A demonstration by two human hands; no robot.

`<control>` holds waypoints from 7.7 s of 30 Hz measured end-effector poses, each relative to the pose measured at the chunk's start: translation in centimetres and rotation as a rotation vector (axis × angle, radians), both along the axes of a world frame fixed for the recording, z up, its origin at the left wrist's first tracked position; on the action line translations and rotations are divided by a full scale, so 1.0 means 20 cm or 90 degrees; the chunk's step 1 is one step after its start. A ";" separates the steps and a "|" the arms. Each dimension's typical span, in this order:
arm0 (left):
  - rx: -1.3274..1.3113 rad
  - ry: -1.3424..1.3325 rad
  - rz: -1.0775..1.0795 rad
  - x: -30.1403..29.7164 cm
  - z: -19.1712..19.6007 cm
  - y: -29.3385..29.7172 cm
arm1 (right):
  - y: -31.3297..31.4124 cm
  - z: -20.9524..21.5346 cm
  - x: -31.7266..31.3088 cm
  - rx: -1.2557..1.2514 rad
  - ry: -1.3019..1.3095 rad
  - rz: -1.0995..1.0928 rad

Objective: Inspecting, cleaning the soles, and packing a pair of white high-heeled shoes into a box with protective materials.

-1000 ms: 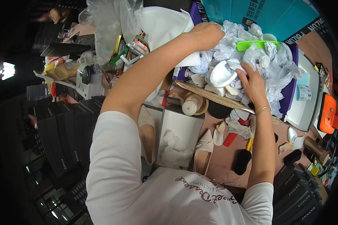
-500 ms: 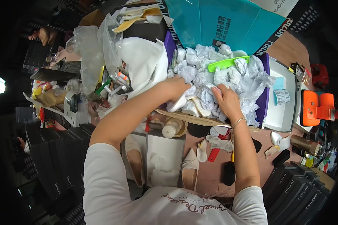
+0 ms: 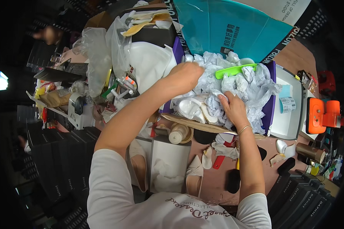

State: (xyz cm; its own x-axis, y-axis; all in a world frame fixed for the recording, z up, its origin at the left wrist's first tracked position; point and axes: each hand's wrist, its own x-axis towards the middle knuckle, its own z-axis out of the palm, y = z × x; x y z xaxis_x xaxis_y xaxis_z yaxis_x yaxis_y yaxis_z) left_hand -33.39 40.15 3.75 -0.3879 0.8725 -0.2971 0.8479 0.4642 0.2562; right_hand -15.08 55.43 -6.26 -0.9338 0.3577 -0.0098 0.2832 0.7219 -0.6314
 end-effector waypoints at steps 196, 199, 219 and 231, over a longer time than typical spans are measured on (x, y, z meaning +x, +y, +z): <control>0.031 -0.232 -0.048 -0.06 -0.48 0.09 | 0.03 0.33 0.15 0.081 -0.028 0.340; 0.036 -0.225 -0.047 -0.06 -0.51 0.09 | 0.11 0.06 0.16 0.362 0.031 0.249; -0.320 -0.192 -0.124 0.33 -0.16 -0.11 | 0.35 -0.13 0.05 0.135 -0.019 -0.104; -0.088 -0.344 -0.050 0.13 -0.25 -0.03 | 0.35 -0.14 0.06 0.131 -0.044 -0.114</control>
State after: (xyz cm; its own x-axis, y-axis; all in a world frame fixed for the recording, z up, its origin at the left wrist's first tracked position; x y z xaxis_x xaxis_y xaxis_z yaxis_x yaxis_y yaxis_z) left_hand -30.77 39.48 -1.34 -0.0848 0.8310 -0.5498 0.6462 0.4659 0.6045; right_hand -13.82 62.52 -9.03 -0.8552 0.5180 0.0184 0.4551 0.7674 -0.4517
